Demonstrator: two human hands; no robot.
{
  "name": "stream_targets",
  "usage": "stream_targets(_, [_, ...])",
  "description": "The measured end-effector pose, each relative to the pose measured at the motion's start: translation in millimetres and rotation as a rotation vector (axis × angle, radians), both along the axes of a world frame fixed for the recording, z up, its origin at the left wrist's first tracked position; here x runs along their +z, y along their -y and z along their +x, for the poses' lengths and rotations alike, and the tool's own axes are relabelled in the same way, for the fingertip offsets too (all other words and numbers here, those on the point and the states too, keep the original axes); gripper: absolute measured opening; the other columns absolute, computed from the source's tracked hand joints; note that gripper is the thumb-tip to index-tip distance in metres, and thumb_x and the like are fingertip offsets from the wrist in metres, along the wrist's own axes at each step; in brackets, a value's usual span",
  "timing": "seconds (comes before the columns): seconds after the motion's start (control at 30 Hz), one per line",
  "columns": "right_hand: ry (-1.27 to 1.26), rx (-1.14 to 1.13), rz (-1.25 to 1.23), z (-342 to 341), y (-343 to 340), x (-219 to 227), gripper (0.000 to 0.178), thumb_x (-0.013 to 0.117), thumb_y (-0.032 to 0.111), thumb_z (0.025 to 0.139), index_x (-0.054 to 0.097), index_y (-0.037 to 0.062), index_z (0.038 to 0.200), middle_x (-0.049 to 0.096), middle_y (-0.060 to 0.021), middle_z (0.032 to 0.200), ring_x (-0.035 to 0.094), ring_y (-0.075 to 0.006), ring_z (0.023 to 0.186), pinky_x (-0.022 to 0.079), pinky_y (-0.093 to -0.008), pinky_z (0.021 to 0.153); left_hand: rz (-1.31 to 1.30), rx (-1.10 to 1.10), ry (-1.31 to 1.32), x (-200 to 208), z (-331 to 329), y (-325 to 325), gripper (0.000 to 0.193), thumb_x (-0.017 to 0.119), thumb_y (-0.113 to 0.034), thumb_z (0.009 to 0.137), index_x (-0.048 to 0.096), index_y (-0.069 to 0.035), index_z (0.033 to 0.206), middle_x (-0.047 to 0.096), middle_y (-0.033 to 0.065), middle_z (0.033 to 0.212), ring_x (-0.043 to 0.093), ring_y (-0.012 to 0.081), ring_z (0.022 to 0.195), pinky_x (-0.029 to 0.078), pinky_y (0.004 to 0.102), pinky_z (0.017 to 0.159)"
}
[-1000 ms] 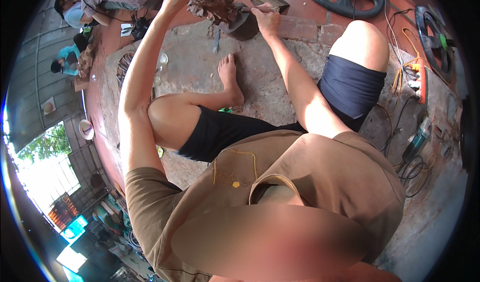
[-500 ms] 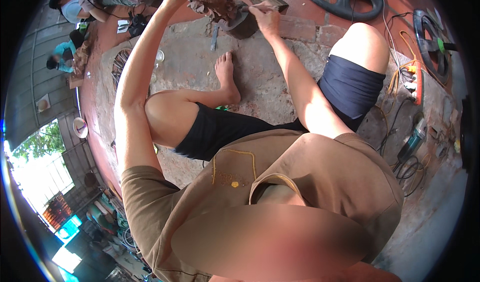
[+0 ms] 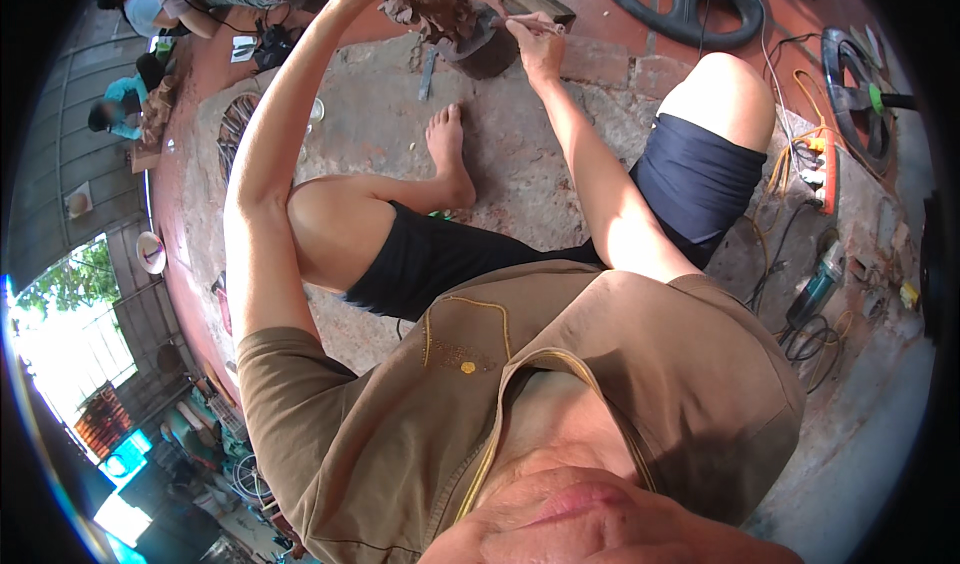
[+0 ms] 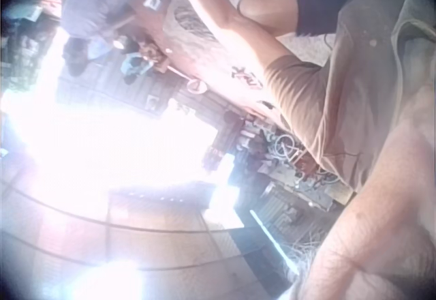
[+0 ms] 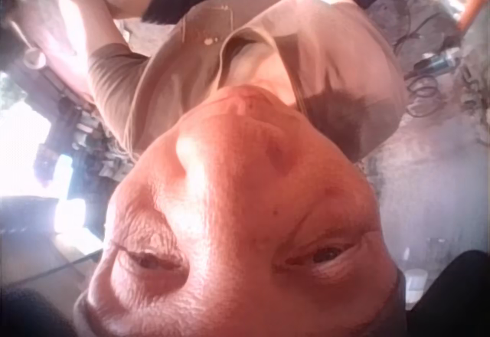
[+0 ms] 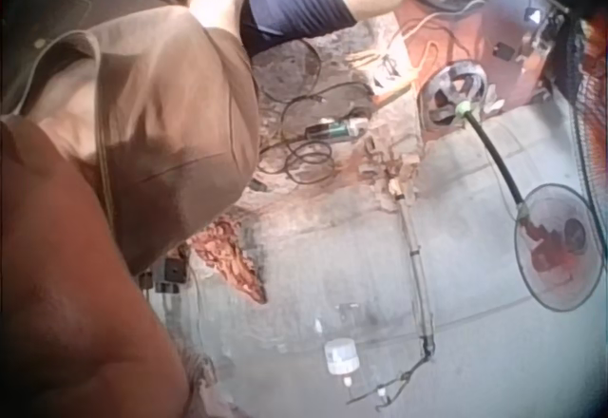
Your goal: The person sits on the floor and carves a piece of wood using a chisel and a mallet. They hold the wood with one hand and strike the chisel with the mallet to shape the material.
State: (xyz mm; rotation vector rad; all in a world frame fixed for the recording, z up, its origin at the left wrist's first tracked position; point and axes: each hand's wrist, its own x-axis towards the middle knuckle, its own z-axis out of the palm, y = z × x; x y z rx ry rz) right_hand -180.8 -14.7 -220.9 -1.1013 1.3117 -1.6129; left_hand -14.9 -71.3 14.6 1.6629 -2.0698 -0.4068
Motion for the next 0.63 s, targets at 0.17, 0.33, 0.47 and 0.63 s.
stream_targets(0.17, [-0.113,0.031,0.044,0,4,2,0.012,0.068,0.018,0.075,0.066,0.0071,0.078,0.068,-0.0055,0.074,0.065,-0.0168,0.071,0.048,-0.0312,0.064,-0.022,-0.023,0.002,-1,-5,-3,0.021,0.069,-0.014,0.076,0.06,0.002,0.086,0.064,0.0158,0.069,0.064,0.0218,0.062,0.05,0.0338,0.057])
stream_targets(0.33, [-0.03,0.219,0.108,15,-45,8,0.01,0.067,0.014,0.075,0.069,0.0051,0.071,0.068,-0.0042,0.075,0.062,-0.0142,0.068,0.047,-0.0303,0.065,-0.017,-0.013,0.021,0,-3,-8,0.021,0.07,-0.014,0.075,0.061,0.002,0.086,0.064,0.0158,0.069,0.064,0.0227,0.063,0.05,0.0344,0.057])
stream_targets(0.47, [0.042,0.174,-0.045,12,-46,7,0.006,0.066,0.008,0.075,0.069,0.0034,0.074,0.068,-0.003,0.074,0.062,-0.0133,0.07,0.048,-0.0285,0.066,0.0,-0.018,0.004,1,-3,-5,0.021,0.07,-0.014,0.076,0.061,0.002,0.086,0.064,0.0158,0.069,0.065,0.0226,0.064,0.05,0.0342,0.058])
stream_targets(0.63, [0.034,0.028,0.021,-5,-5,6,0.008,0.067,0.01,0.078,0.068,0.0057,0.084,0.071,-0.0085,0.08,0.063,-0.0133,0.071,0.05,-0.0284,0.068,-0.065,-0.053,0.028,-5,0,-1,0.02,0.068,-0.015,0.077,0.062,0.0,0.087,0.066,0.0154,0.074,0.065,0.0269,0.066,0.051,0.0356,0.062])
